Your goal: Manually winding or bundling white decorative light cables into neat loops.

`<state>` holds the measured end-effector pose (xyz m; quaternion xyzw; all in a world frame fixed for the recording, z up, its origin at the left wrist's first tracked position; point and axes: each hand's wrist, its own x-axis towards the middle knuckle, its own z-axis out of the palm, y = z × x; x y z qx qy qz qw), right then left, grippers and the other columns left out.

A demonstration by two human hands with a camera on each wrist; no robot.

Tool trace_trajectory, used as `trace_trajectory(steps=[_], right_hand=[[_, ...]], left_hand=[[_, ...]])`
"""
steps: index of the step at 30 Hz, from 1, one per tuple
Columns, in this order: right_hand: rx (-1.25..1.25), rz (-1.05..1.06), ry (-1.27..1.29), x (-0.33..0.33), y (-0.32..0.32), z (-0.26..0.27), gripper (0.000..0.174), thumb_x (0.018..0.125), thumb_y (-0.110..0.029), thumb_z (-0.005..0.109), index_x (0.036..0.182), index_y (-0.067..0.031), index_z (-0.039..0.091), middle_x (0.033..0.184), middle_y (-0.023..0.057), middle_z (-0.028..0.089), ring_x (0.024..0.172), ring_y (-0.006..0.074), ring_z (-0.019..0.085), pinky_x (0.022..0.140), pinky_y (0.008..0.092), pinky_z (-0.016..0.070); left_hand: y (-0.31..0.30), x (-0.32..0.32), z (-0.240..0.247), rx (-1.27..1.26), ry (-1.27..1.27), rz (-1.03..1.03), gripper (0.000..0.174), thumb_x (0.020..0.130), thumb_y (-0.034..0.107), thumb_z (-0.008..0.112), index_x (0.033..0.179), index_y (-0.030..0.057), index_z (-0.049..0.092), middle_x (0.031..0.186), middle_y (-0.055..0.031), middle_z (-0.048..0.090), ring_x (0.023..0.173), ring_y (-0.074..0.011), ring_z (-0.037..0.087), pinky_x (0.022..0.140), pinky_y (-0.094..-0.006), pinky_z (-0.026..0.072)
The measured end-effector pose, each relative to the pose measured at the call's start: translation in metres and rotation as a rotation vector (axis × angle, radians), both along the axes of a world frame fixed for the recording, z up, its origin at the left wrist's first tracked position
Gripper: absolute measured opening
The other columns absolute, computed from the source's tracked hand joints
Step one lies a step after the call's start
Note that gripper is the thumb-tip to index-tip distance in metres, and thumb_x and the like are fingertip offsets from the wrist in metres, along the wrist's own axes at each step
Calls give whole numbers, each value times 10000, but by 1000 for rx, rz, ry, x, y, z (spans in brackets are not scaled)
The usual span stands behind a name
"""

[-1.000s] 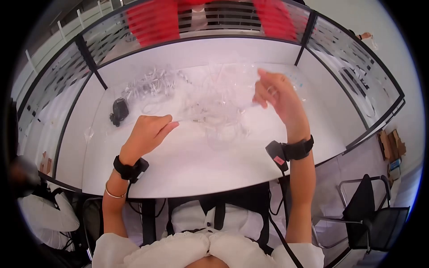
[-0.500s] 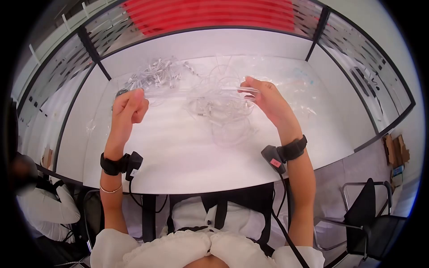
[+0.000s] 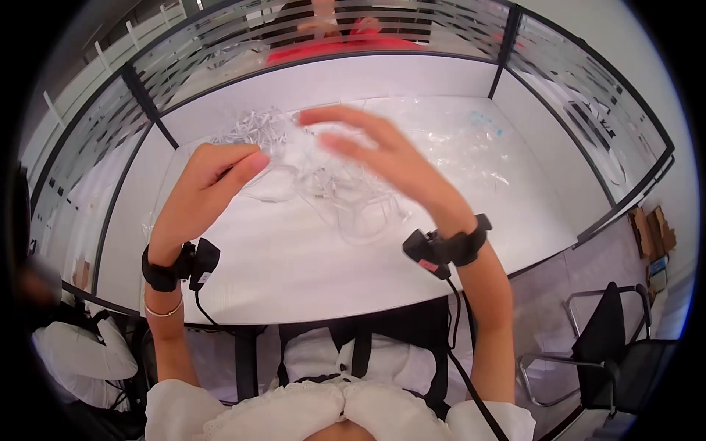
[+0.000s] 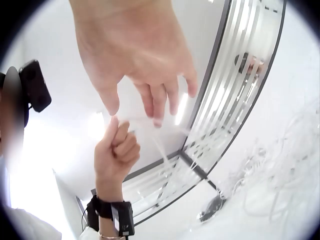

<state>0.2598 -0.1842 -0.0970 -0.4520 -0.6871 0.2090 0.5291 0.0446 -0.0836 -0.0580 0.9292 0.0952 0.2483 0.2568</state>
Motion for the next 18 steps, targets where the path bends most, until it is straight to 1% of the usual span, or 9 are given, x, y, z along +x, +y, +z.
trace_trajectory(steps=[1,4,5,8,9,12,13,15,18], right_hand=[[-18,74,-33,-12,1,-2,431,893,-313,533,1223,-35,548,1236,119,551,1208,220,464,1021,366,333],[-205,300,49,-27,6,-12,377,919,-340,524,1127,-37,607,941,61,655,969,160,570,908,307,414],[-292,363,127,-25,8,-16,354,933,-351,496,962,-25,632,671,-11,565,675,94,524,797,280,444],[-339,472,324,-3,16,-30,395,967,-338,433,756,-32,565,558,-27,396,471,77,347,683,273,465],[-437,364,343,-3,11,-25,447,982,-371,383,687,-60,507,513,-64,248,439,60,228,659,278,471],[-541,351,214,8,14,-27,458,981,-380,384,670,-62,493,496,-67,256,425,54,231,623,273,474],[-608,376,259,9,13,-27,417,960,-372,441,685,-64,497,525,-77,263,469,58,238,562,244,402],[-653,345,225,20,17,-33,421,953,-372,459,668,-63,492,524,-73,269,471,58,232,527,239,357],[-679,278,242,25,18,-39,425,932,-367,503,626,-81,434,549,-60,285,499,58,234,478,234,258]], left_hand=[[-2,2,1,18,-14,-13,290,922,185,517,754,-50,488,556,-99,357,502,-173,297,483,-312,279],[-6,2,6,-17,-9,10,272,917,184,522,778,-50,526,571,-114,375,510,-177,328,486,-307,290],[-3,0,2,-40,-47,28,300,927,204,518,767,-50,529,565,-73,386,521,-144,328,487,-292,287],[8,-13,0,-240,-63,127,326,937,224,514,763,-52,529,572,-11,371,541,-101,303,489,-268,270],[20,-18,-6,-265,-49,83,338,942,238,513,740,-32,525,590,37,346,560,-68,277,490,-247,254],[38,-27,-24,-360,-5,34,344,945,246,511,703,3,503,588,42,328,551,-51,265,482,-227,229],[40,-31,-26,-375,-40,67,346,946,249,510,691,16,493,585,48,324,544,-46,262,477,-224,221],[43,-39,-31,-403,-107,128,354,949,256,507,668,42,472,579,59,315,530,-34,256,467,-218,205],[52,-50,-29,-419,-32,83,365,956,262,493,656,56,465,556,75,294,502,-27,226,449,-220,187]])
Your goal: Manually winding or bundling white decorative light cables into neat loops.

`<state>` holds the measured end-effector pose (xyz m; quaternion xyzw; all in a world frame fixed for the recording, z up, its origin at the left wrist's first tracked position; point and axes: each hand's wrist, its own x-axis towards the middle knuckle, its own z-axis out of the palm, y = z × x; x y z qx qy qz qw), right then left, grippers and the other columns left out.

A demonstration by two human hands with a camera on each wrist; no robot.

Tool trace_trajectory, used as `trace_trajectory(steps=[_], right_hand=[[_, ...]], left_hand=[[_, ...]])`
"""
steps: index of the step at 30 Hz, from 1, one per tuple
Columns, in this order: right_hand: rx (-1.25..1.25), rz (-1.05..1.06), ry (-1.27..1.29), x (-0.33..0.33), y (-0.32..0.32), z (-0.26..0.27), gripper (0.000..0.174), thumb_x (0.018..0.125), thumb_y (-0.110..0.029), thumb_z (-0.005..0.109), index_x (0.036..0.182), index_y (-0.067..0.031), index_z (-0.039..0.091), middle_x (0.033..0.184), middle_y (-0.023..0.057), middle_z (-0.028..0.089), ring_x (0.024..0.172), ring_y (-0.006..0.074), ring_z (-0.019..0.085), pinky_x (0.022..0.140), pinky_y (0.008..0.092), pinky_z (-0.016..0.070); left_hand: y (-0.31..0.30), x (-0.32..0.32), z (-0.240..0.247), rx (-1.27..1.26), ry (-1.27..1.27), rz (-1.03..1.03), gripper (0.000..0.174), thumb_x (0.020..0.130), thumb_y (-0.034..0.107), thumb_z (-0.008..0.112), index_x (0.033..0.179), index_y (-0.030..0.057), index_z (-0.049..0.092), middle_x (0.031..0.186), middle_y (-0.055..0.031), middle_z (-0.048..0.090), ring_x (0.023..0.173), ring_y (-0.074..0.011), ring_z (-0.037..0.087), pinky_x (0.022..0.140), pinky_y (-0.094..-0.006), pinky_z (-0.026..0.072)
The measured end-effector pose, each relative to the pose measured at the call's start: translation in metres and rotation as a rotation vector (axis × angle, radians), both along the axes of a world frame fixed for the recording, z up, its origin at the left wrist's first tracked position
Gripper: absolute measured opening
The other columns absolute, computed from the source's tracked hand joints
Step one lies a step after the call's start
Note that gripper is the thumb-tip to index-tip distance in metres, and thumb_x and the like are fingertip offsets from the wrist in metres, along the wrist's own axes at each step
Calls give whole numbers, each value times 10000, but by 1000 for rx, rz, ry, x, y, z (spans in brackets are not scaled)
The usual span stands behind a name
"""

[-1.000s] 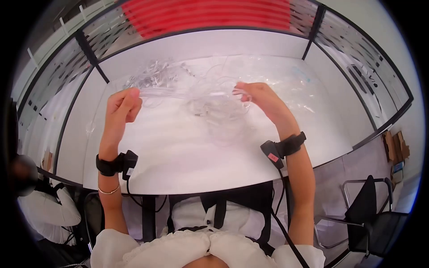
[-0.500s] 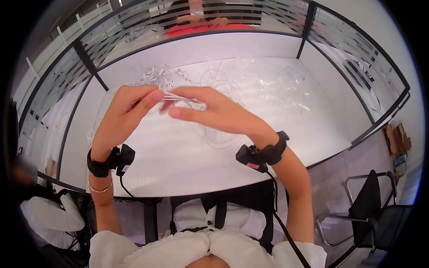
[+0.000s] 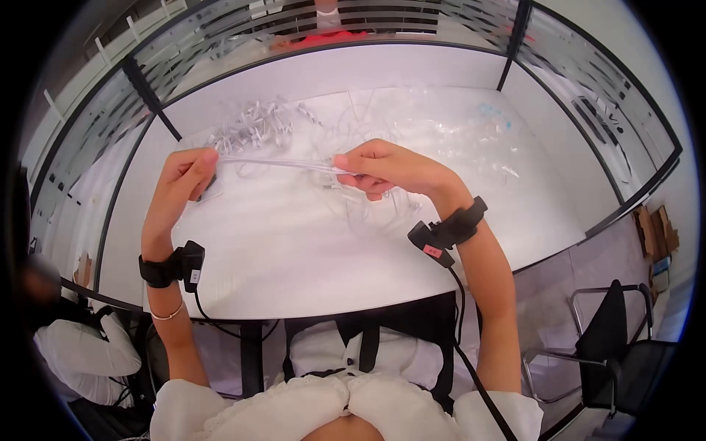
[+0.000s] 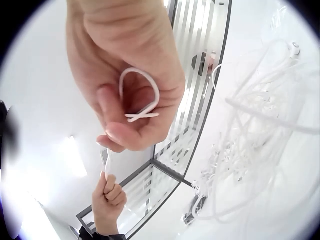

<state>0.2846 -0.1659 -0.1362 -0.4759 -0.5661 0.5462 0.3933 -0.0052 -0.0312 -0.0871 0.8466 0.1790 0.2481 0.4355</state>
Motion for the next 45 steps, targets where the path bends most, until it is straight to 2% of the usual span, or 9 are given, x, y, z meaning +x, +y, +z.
trace_trajectory(steps=[6,8,15,18,24,29,35,40,45], right_hand=[[69,-181,-88,8,1,6,449,903,-384,541,585,-117,370,582,-57,324,532,58,230,463,217,196],[177,-314,-121,2,0,5,426,943,-335,472,595,-143,319,553,-74,240,496,55,152,440,244,119],[189,-317,568,4,0,9,363,971,-319,406,660,-159,310,565,-87,179,457,25,136,413,210,119],[312,-517,593,-25,1,6,387,962,-330,414,646,-143,291,563,-72,217,462,34,162,425,221,120],[559,-558,4,-56,8,-15,391,968,-356,405,707,-65,394,592,-41,318,514,65,293,464,265,257],[654,-552,-558,-61,7,-19,274,961,-251,423,804,-54,527,575,148,533,530,323,512,483,383,374],[788,-598,-995,-59,9,-28,116,870,-160,523,859,-45,508,627,95,577,508,280,556,460,343,424],[889,-553,-1439,-67,10,-45,196,729,-84,591,887,0,511,637,68,545,512,194,588,421,289,438],[909,-554,-1457,-85,5,-50,290,739,-61,582,1002,36,509,630,71,554,517,211,580,424,308,423]], left_hand=[[0,0,-16,15,53,63,393,943,267,503,616,64,425,551,63,299,503,-32,232,461,-219,183],[-5,4,-18,-50,67,100,396,933,270,518,608,63,426,551,63,307,507,-28,243,465,-213,179],[-16,49,-55,-245,-104,120,422,948,344,487,635,67,425,557,67,305,511,-34,250,455,-227,210],[-17,82,-76,-166,-182,171,449,950,345,471,605,65,411,538,54,311,508,-49,252,455,-247,218],[-43,119,-78,-460,-242,115,425,944,307,448,588,79,405,520,45,328,470,-56,265,432,-249,213],[-41,107,-78,-732,-160,-50,274,871,286,403,650,125,382,558,61,305,474,-44,226,430,-229,165],[-42,103,-73,-672,-97,-54,328,859,396,430,649,151,368,569,79,252,478,-26,211,429,-195,145],[-46,108,-74,-689,-43,155,503,856,487,411,537,99,416,487,43,309,434,-57,224,408,-230,145],[-39,106,-81,-835,-81,214,415,792,521,496,580,174,415,516,50,377,461,-55,292,456,-217,226]])
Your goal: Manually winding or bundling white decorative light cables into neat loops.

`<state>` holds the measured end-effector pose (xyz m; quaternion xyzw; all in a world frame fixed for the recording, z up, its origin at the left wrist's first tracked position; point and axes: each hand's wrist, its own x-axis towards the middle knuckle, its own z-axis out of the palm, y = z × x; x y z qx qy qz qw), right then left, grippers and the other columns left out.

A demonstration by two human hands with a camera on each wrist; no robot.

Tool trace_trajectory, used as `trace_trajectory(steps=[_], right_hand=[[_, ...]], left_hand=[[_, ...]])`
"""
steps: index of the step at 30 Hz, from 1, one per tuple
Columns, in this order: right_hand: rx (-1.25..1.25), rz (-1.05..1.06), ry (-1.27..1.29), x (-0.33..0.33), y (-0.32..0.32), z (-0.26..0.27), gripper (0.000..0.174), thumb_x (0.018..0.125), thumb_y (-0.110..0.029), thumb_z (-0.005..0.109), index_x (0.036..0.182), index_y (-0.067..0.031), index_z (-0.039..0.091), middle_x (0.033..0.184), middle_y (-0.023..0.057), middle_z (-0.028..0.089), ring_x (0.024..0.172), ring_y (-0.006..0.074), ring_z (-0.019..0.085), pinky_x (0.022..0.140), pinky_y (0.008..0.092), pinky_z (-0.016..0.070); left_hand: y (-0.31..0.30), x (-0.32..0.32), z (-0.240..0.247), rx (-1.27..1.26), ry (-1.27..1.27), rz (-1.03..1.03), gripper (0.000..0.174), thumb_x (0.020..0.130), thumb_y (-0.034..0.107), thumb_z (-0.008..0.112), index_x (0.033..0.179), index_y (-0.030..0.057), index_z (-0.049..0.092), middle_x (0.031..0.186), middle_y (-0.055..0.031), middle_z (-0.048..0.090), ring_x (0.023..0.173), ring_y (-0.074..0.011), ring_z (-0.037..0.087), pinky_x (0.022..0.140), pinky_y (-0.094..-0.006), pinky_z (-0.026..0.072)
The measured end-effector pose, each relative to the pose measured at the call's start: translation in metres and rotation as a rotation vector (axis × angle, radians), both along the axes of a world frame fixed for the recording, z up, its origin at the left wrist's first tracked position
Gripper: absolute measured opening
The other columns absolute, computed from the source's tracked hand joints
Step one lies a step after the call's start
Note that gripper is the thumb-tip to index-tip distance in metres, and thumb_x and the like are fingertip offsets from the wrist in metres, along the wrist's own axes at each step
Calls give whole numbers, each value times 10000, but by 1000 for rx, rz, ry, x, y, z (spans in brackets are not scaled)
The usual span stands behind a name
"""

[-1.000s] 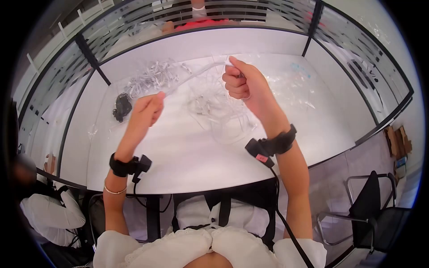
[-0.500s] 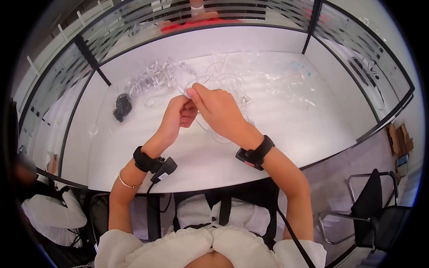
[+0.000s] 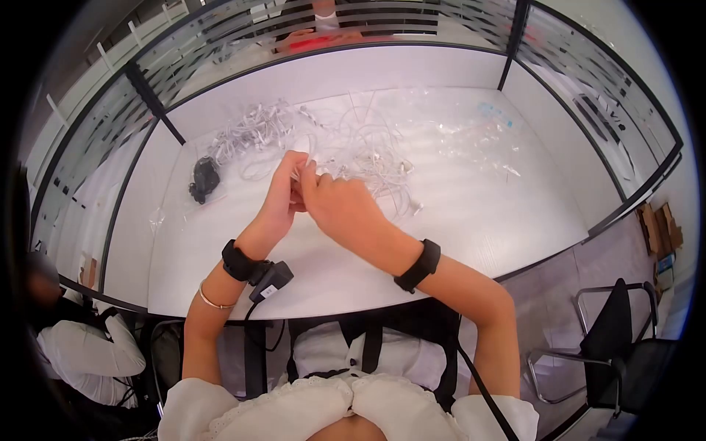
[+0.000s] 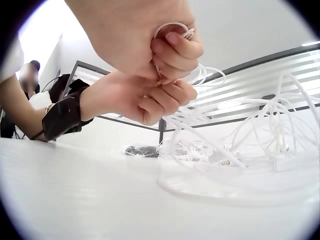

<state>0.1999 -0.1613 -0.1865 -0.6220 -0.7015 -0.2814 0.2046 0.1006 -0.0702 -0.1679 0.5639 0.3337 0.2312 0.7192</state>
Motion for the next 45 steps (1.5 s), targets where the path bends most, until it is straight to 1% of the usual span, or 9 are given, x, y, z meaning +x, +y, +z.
trace_trajectory(steps=[6,9,13,16,27,32,36,40,45], right_hand=[[-78,-48,36,5,0,2,251,790,-100,566,1004,17,508,603,75,543,495,226,568,420,332,411],[-76,39,357,18,5,8,169,857,-163,551,939,-19,516,605,89,549,509,255,574,433,350,395],[117,277,963,54,4,29,312,955,-290,439,759,-49,471,577,64,459,453,227,399,469,336,360],[24,288,1531,84,-11,54,398,946,-357,449,640,-121,354,580,-66,251,497,40,165,445,239,128],[-585,222,1135,114,-16,38,460,921,-400,510,579,-120,381,567,-56,344,519,39,291,484,197,256],[-867,269,1147,107,-8,24,423,918,-403,492,875,-11,645,813,47,625,705,111,530,688,239,437],[-543,400,1066,99,-5,17,400,929,-362,486,964,10,631,1022,72,608,905,165,549,791,290,438],[-161,137,721,90,-16,57,338,945,-295,455,1089,-33,613,1065,72,556,1029,195,513,912,293,385],[-189,720,1147,50,-25,83,408,961,-347,396,1078,-12,596,1124,93,562,1092,208,490,966,330,338]], left_hand=[[0,1,1,62,-82,-45,422,818,455,528,559,157,378,495,63,330,422,-47,225,411,-220,154],[7,-4,-1,114,-106,-124,441,826,500,555,594,162,393,512,83,272,432,-30,210,409,-210,140],[5,-10,9,193,-184,-210,430,908,418,518,624,175,306,558,97,209,468,-11,192,421,-195,126],[21,-15,8,245,-160,-207,434,952,362,471,621,169,268,551,91,213,460,-16,174,407,-211,107],[48,-44,33,992,92,-65,410,938,270,520,656,33,339,601,38,238,581,-79,214,500,-268,206],[32,-46,49,958,14,-125,395,931,251,530,671,17,348,599,4,235,574,-95,214,491,-273,214],[22,-41,66,1064,46,-244,399,933,252,525,662,11,356,578,-18,230,551,-111,210,482,-289,223],[9,-40,95,1141,143,-348,338,934,190,517,700,-15,387,580,1,280,574,-96,234,494,-273,234],[-1,-29,111,1220,65,-367,313,931,181,516,724,-33,417,590,-6,322,580,-101,268,506,-266,266]])
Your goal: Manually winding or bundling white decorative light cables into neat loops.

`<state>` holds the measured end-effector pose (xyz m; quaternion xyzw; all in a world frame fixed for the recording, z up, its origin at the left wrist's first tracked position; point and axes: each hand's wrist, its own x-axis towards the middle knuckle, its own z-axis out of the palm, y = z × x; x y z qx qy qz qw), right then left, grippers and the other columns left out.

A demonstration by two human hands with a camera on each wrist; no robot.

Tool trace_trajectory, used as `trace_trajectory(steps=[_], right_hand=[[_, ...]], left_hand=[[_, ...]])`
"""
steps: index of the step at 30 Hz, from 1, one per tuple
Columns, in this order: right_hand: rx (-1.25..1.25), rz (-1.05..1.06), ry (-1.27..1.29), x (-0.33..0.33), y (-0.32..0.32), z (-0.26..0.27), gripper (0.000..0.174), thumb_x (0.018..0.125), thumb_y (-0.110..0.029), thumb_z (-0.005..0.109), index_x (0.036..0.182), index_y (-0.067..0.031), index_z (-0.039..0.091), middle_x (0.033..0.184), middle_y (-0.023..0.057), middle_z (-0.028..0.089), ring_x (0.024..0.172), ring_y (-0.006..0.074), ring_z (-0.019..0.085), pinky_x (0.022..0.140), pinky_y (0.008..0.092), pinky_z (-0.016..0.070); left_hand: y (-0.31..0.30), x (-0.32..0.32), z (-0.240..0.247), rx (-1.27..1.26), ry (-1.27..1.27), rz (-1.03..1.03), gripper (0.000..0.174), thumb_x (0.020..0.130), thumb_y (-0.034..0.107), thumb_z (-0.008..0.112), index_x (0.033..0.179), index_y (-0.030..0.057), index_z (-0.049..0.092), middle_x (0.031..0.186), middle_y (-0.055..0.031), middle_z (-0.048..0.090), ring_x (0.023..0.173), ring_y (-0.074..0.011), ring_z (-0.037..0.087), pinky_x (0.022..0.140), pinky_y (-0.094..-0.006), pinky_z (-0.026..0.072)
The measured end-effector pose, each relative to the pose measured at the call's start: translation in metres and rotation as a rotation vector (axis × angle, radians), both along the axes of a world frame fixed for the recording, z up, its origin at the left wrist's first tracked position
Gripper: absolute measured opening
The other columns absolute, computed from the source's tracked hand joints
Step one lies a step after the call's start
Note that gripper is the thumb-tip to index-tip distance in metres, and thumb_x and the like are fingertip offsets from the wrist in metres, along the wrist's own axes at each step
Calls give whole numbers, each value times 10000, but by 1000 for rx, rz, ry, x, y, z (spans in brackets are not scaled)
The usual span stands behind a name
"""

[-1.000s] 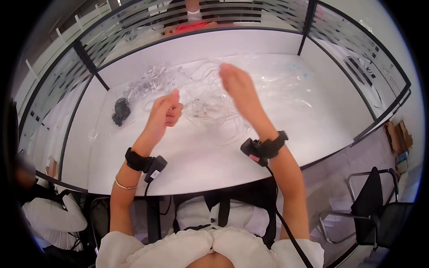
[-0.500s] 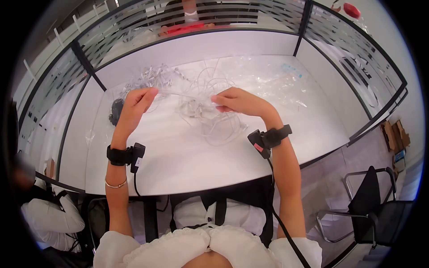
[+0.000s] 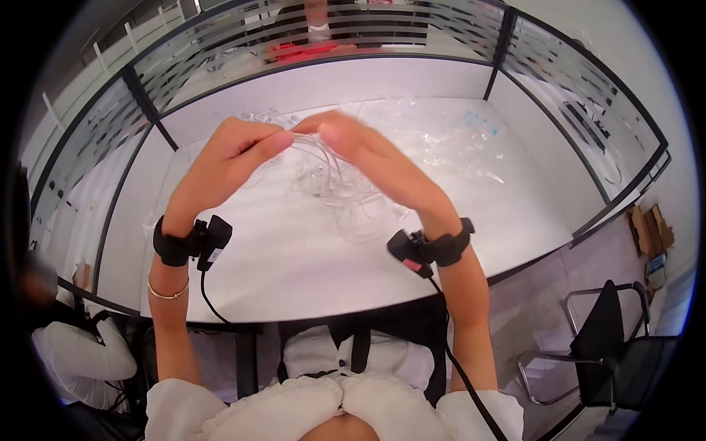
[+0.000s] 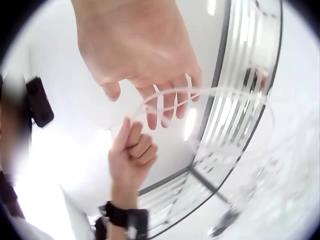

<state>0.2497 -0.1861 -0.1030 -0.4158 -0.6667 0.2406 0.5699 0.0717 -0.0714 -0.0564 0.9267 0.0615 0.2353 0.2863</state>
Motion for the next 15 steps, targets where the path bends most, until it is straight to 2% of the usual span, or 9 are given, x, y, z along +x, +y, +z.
trace_trajectory(steps=[2,4,5,8,9,12,13,15], right_hand=[[-68,132,-20,-9,2,4,375,967,-343,395,914,-22,581,835,60,589,835,168,547,854,304,401],[-241,206,158,-2,0,9,363,975,-340,391,765,-64,499,578,-25,430,569,94,421,709,263,418],[-243,214,225,-1,2,9,373,979,-332,394,701,-88,443,523,-63,271,475,58,260,587,238,402],[-395,223,139,14,-5,12,384,978,-335,401,689,-87,452,512,-72,244,461,47,237,548,239,396],[-402,225,125,20,-3,8,401,973,-338,413,664,-87,460,506,-76,241,444,49,221,489,233,372],[-541,224,-8,27,-5,5,413,965,-343,430,645,-84,464,506,-77,255,447,47,232,465,224,352],[-587,278,6,36,-1,-3,366,946,-339,467,714,-63,528,530,-80,270,479,44,247,464,220,303],[-602,230,-10,43,-3,-7,360,944,-336,473,713,-63,521,544,-78,287,484,41,254,464,209,286]], left_hand=[[-1,0,7,10,-40,-4,310,931,180,513,729,-36,421,596,-9,330,583,-100,278,511,-262,271],[0,-6,16,21,-79,15,307,932,182,510,732,-37,428,603,-12,337,587,-99,287,516,-255,276],[1,-12,17,11,-78,49,316,934,187,505,721,-29,415,603,-8,318,585,-98,272,512,-257,258],[11,-23,9,53,-135,108,355,918,228,548,718,-42,434,574,-26,295,539,-112,265,479,-277,258],[12,-29,11,36,-110,103,360,915,228,552,698,-23,410,574,-31,288,541,-105,255,478,-275,246],[16,-37,1,53,17,118,365,917,236,552,690,-16,415,573,-24,284,544,-99,245,479,-272,232],[14,-39,2,33,13,115,388,922,247,546,672,-9,397,574,-16,259,545,-100,228,478,-276,221],[22,-47,-4,-5,-25,156,391,925,251,543,674,-12,397,575,-11,254,548,-102,227,481,-276,222]])
